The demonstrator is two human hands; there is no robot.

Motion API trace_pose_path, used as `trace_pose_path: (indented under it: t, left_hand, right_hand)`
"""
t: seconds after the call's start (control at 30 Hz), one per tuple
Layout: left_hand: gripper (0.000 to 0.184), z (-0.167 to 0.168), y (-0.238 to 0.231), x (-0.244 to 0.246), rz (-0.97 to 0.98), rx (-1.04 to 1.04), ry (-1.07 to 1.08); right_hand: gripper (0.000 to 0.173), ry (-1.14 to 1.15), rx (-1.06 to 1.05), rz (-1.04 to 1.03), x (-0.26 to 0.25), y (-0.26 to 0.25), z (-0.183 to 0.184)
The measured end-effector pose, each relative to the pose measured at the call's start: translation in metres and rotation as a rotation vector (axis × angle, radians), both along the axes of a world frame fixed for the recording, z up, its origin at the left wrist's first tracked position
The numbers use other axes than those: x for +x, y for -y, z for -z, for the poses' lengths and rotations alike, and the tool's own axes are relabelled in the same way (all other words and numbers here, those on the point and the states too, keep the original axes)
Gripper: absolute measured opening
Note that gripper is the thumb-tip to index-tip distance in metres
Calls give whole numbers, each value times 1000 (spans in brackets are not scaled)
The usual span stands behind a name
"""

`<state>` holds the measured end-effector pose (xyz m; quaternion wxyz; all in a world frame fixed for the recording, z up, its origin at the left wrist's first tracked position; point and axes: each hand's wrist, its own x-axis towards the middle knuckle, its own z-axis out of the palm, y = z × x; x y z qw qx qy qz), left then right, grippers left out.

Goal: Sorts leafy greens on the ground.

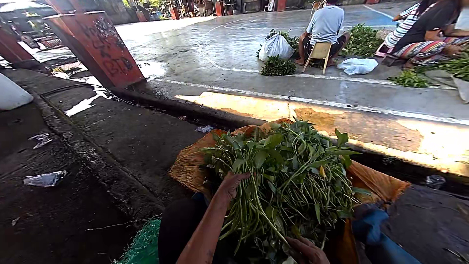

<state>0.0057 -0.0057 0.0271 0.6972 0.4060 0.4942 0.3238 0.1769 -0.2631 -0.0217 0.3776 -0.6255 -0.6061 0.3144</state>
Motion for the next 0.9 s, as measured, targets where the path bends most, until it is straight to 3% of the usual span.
trace_pose_path:
  t: [0.07, 0.17, 0.27, 0.33, 0.43, 0.53, 0.6, 0.67, 0.73, 0.8, 0.83, 0.87, 0.9]
  left_hand:
    - [22, 0, 0, 0, -5, -19, 38]
    - [23, -5, -1, -2, -38, 12, 84]
    - [26, -8, 2, -1, -78, 69, 50]
    - [28, -10, 4, 1, -139, 99, 11]
    - [32, -13, 1, -1, -295, 115, 35]
    - [30, -12, -2, 1, -409, 81, 40]
    - [34, -14, 2, 5, -412, 74, 19]
    - [31, -18, -1, 3, -427, 113, 25]
    - [31, -18, -12, -8, -421, 185, 72]
    - [34, -25, -13, -15, -416, 260, 89]
    - [36, -26, -11, -17, -381, 302, 73]
    - [35, -27, -9, -18, -347, 341, 44]
    - [31, -26, -7, -18, -308, 360, 3]
  right_hand:
    - [33, 6, -93, -49, -1, -1, -8]
    - [34, 14, -403, -294, 5, -6, -16]
    - [40, -5, -536, -492, 4, -15, 2]
    - [43, -20, -572, -476, -2, -20, 13]
    - [35, -241, -346, -129, -12, -16, 37]
    - [33, -730, 43, 314, -17, -24, 63]
    - [41, -1007, 132, 588, -17, -38, 56]
    - [39, -1088, 106, 847, -4, -47, 56]
    - [35, -727, -65, 819, 19, -34, 79]
    - [29, -183, -387, 415, 37, -14, 89]
    - [46, -20, -478, 269, 34, -14, 83]
    - [58, 83, -443, 229, 24, -19, 75]
    - [57, 131, -312, 252, 13, -26, 67]
